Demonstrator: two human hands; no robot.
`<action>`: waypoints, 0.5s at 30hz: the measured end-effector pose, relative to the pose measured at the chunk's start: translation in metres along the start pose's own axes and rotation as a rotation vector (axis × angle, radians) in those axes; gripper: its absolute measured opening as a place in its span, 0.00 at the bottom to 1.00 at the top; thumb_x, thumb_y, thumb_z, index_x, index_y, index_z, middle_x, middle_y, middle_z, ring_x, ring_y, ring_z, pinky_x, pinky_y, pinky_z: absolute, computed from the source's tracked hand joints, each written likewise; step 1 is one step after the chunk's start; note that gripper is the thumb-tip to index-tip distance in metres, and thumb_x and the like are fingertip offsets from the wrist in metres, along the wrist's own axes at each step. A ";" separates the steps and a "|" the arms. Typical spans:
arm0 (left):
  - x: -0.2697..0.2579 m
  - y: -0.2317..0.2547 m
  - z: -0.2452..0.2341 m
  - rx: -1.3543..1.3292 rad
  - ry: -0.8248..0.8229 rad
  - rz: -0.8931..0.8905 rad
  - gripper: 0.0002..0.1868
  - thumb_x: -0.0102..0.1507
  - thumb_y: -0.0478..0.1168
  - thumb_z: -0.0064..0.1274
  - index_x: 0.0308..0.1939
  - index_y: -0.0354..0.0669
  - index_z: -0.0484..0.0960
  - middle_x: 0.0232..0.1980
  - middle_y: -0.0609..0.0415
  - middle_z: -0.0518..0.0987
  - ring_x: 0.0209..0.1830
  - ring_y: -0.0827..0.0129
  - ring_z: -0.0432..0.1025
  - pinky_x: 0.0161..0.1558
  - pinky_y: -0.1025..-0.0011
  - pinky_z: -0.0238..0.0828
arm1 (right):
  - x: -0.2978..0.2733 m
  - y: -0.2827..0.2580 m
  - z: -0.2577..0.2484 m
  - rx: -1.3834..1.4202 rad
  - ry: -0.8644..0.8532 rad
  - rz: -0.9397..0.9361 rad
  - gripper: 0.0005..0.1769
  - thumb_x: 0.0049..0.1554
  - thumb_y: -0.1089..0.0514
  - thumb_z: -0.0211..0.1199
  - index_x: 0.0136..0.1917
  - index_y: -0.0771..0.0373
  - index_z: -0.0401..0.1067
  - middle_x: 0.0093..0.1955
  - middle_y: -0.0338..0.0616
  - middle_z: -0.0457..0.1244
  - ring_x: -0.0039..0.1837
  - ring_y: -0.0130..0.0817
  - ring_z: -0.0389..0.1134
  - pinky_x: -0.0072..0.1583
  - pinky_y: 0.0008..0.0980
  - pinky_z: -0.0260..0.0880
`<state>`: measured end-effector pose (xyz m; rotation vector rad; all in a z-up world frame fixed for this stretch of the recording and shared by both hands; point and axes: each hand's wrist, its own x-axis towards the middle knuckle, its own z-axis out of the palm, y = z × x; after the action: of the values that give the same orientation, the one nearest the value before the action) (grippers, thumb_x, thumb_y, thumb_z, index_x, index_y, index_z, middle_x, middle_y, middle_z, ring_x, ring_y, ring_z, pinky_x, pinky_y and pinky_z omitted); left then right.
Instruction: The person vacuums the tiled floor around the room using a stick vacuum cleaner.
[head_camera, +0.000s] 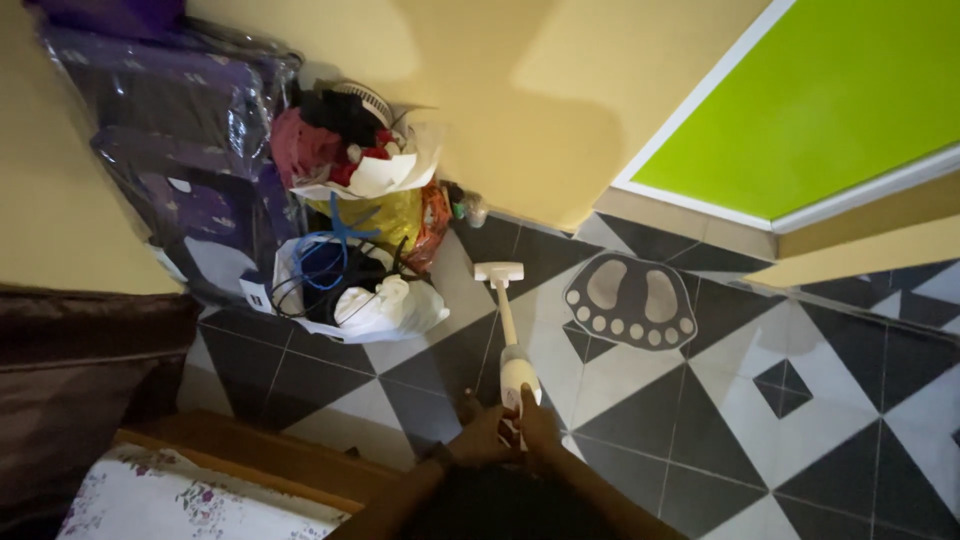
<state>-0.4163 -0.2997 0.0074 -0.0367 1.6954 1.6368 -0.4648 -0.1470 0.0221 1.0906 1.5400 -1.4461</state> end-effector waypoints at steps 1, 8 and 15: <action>-0.002 -0.008 0.001 0.002 -0.007 -0.009 0.41 0.56 0.43 0.71 0.66 0.33 0.67 0.50 0.43 0.80 0.47 0.64 0.77 0.47 0.68 0.78 | 0.000 0.005 0.000 0.009 -0.013 0.008 0.36 0.61 0.31 0.53 0.42 0.71 0.71 0.33 0.48 0.60 0.30 0.39 0.60 0.32 0.38 0.61; -0.023 0.044 -0.016 0.049 0.013 -0.149 0.41 0.52 0.43 0.71 0.63 0.35 0.67 0.50 0.47 0.78 0.48 0.64 0.76 0.48 0.67 0.77 | -0.008 0.002 0.016 0.131 -0.169 0.029 0.36 0.63 0.30 0.50 0.39 0.67 0.69 0.30 0.46 0.58 0.28 0.36 0.59 0.30 0.35 0.58; -0.002 0.088 -0.035 0.287 0.258 -0.111 0.33 0.56 0.43 0.67 0.61 0.35 0.71 0.57 0.44 0.76 0.58 0.52 0.73 0.57 0.58 0.71 | 0.056 -0.031 0.037 0.279 -0.232 0.037 0.31 0.63 0.29 0.51 0.46 0.60 0.68 0.34 0.40 0.60 0.33 0.32 0.61 0.35 0.32 0.62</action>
<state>-0.4769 -0.3150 0.0780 -0.2058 2.0721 1.3390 -0.5153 -0.1789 -0.0223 1.0592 1.1752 -1.7326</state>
